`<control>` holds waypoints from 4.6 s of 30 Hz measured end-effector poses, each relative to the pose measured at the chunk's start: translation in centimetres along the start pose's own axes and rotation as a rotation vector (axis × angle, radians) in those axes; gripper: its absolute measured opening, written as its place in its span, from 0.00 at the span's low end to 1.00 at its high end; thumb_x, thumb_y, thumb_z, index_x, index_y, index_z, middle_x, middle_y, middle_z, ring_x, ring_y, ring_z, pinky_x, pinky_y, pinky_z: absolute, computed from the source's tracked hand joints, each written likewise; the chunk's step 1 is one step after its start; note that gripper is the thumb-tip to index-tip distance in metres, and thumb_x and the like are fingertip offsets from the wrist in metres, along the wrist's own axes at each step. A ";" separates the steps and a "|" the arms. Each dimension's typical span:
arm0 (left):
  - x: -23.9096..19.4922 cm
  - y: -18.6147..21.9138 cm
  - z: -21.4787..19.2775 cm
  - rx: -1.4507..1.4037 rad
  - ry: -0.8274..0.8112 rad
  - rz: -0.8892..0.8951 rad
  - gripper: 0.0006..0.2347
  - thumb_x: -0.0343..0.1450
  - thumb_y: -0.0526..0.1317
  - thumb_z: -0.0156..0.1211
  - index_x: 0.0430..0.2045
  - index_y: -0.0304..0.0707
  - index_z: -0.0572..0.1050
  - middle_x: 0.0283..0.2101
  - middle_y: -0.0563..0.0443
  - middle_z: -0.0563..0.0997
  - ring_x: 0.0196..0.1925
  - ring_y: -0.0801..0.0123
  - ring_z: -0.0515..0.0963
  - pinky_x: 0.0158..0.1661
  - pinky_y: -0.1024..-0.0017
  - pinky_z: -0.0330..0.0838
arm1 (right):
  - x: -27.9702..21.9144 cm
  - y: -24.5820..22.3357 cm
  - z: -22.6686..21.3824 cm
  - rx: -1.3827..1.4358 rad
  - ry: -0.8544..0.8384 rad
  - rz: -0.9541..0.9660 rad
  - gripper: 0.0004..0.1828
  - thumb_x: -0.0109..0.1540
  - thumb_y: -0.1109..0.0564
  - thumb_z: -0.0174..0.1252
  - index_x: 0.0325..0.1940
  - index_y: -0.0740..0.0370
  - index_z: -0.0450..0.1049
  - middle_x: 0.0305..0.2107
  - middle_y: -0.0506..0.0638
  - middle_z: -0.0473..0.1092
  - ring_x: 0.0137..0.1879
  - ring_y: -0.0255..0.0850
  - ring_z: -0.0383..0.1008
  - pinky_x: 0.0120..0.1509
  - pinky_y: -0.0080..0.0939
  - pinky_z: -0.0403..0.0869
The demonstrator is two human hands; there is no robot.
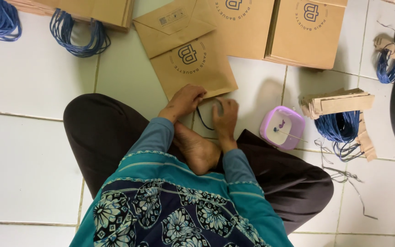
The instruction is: The person sits on the floor and assembles paper bags by applying glue to the edges of cardboard pieces and attaching blue handles. They fold the glued edges to secure the handles and place the finished bags into a stack.
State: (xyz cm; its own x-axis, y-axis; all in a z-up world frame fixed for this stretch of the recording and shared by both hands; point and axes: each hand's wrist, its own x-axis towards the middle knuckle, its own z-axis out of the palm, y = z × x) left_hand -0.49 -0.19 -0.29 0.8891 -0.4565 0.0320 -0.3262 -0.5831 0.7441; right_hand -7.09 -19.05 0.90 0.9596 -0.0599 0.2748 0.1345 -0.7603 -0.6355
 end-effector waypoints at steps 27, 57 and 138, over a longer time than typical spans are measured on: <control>-0.2 -2.2 2.4 0.407 -0.015 0.157 0.16 0.68 0.46 0.64 0.51 0.59 0.76 0.60 0.55 0.73 0.61 0.55 0.70 0.56 0.58 0.69 | -2.1 2.7 4.2 0.062 -0.233 -0.129 0.09 0.58 0.55 0.68 0.42 0.47 0.81 0.31 0.46 0.72 0.43 0.46 0.76 0.51 0.45 0.76; -2.0 1.7 2.3 0.651 -0.265 -0.210 0.25 0.80 0.49 0.32 0.75 0.52 0.44 0.80 0.56 0.39 0.80 0.56 0.40 0.68 0.29 0.39 | 3.0 1.6 0.2 -0.523 -0.632 -0.120 0.30 0.75 0.41 0.36 0.83 0.39 0.43 0.80 0.40 0.37 0.84 0.42 0.34 0.83 0.68 0.35; -1.1 -1.8 -7.9 -0.189 0.126 -0.418 0.05 0.64 0.33 0.69 0.32 0.38 0.85 0.37 0.41 0.86 0.46 0.45 0.84 0.46 0.54 0.77 | 16.9 -2.3 -2.1 -0.314 -0.814 -0.098 0.08 0.57 0.47 0.71 0.36 0.49 0.83 0.27 0.55 0.78 0.41 0.61 0.79 0.50 0.58 0.76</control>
State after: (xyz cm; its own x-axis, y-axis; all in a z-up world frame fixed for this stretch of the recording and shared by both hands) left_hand 1.67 6.67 3.55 0.9677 -0.1170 -0.2235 0.1212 -0.5613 0.8187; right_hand 8.33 -19.69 8.48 0.8418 0.4038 -0.3583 0.2663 -0.8879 -0.3750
